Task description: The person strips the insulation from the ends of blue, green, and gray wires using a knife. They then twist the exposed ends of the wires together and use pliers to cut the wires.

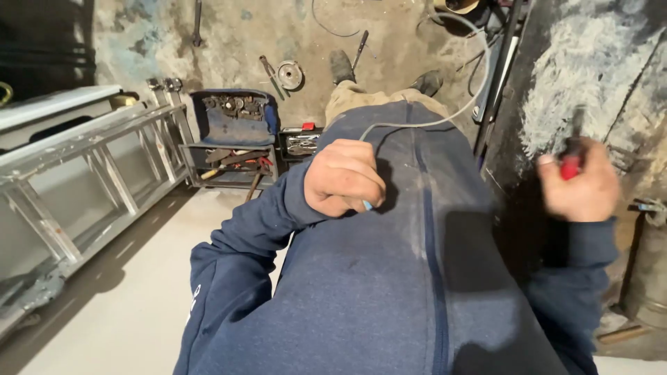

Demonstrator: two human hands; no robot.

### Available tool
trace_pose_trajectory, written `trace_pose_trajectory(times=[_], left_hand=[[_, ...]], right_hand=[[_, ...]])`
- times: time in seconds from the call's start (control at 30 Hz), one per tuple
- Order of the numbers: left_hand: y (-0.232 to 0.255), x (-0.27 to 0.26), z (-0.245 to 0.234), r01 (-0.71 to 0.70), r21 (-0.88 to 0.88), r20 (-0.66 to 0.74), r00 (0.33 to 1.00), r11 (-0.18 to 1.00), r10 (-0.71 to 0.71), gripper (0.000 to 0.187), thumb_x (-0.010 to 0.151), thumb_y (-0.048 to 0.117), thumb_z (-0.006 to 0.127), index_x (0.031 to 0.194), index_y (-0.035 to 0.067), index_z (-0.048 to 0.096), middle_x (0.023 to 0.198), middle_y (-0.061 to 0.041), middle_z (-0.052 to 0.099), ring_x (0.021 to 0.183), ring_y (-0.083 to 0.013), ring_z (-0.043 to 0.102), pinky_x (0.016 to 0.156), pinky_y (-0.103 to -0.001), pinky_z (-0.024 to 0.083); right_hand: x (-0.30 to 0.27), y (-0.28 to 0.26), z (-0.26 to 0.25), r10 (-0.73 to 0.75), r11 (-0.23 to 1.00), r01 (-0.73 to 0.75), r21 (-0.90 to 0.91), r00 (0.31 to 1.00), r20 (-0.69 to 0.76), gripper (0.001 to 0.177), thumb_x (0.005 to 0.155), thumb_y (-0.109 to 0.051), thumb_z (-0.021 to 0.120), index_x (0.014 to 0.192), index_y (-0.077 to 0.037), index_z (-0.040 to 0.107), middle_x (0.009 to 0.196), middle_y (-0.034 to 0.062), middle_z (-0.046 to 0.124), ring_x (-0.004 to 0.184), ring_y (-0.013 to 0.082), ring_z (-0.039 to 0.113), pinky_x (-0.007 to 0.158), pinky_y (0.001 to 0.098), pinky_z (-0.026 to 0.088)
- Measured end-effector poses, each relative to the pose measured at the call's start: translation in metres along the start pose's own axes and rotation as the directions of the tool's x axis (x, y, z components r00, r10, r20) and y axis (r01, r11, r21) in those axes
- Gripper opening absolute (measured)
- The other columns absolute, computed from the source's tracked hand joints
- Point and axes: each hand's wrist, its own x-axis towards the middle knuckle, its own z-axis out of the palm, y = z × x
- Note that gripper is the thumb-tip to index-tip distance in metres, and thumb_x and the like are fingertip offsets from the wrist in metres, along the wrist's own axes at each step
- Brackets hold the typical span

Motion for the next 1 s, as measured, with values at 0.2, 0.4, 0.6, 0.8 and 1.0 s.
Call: trace_pose_trajectory(times=[0.2, 0.4, 0.6, 0.8, 1.0], left_hand=[[-0.003, 0.000, 0.004, 0.132, -0.174, -0.101, 0.983, 0.976, -0.151, 0.030, 0.113, 0.029, 0.054, 0.099, 0.005, 0.064, 0.090, -0.008, 0.070, 0.075, -0.0272, 0.063, 0.071, -0.039, 0.050], [-0.008, 0.002, 0.016, 0.262, -0.365, -0.211, 0.911, 0.893, -0.354, 0.041, 0.112, 0.039, 0.053, 0.093, 0.003, 0.059, 0.075, -0.008, 0.064, 0.066, -0.0210, 0.056, 0.064, -0.034, 0.047], [-0.013, 0.011, 0.016, 0.236, -0.395, -0.151, 0.937, 0.888, -0.316, 0.042, 0.112, 0.041, 0.051, 0.091, 0.005, 0.059, 0.072, -0.008, 0.063, 0.063, -0.0204, 0.055, 0.062, -0.035, 0.046], [-0.015, 0.009, 0.019, 0.252, -0.382, -0.153, 0.932, 0.889, -0.330, 0.041, 0.112, 0.039, 0.052, 0.094, 0.003, 0.059, 0.074, -0.008, 0.061, 0.063, -0.0196, 0.057, 0.060, -0.034, 0.047], [-0.011, 0.006, 0.017, 0.344, -0.376, -0.157, 0.891, 0.860, -0.425, 0.044, 0.111, 0.043, 0.054, 0.097, 0.002, 0.060, 0.075, -0.008, 0.060, 0.061, -0.0167, 0.055, 0.054, -0.029, 0.045]], right_hand=[[-0.022, 0.049, -0.012, 0.027, 0.963, -0.080, -0.256, 0.979, -0.203, 0.042, 0.100, -0.022, 0.077, 0.129, 0.003, 0.062, 0.107, 0.0261, 0.067, 0.096, 0.0463, 0.065, 0.083, 0.0517, 0.051], [-0.053, 0.140, 0.023, 0.269, 0.952, -0.296, -0.074, 0.929, -0.252, 0.034, 0.096, -0.012, 0.063, 0.127, 0.001, 0.059, 0.109, 0.0227, 0.069, 0.096, 0.0431, 0.066, 0.093, 0.0525, 0.052], [-0.056, 0.202, 0.057, 0.408, 0.848, -0.498, -0.184, 0.832, -0.376, 0.025, 0.101, -0.020, 0.067, 0.115, 0.001, 0.063, 0.102, 0.0227, 0.071, 0.090, 0.0454, 0.067, 0.079, 0.0538, 0.051], [-0.037, 0.153, 0.054, 0.350, 0.813, -0.511, -0.280, 0.813, -0.466, 0.035, 0.100, -0.023, 0.069, 0.124, 0.002, 0.064, 0.110, 0.0229, 0.071, 0.092, 0.0455, 0.066, 0.077, 0.0540, 0.049], [-0.019, 0.150, 0.077, 0.296, 0.842, -0.465, -0.275, 0.823, -0.485, 0.066, 0.106, -0.024, 0.068, 0.156, 0.007, 0.039, 0.142, 0.0271, 0.057, 0.129, 0.0452, 0.056, 0.103, 0.0537, 0.043]])
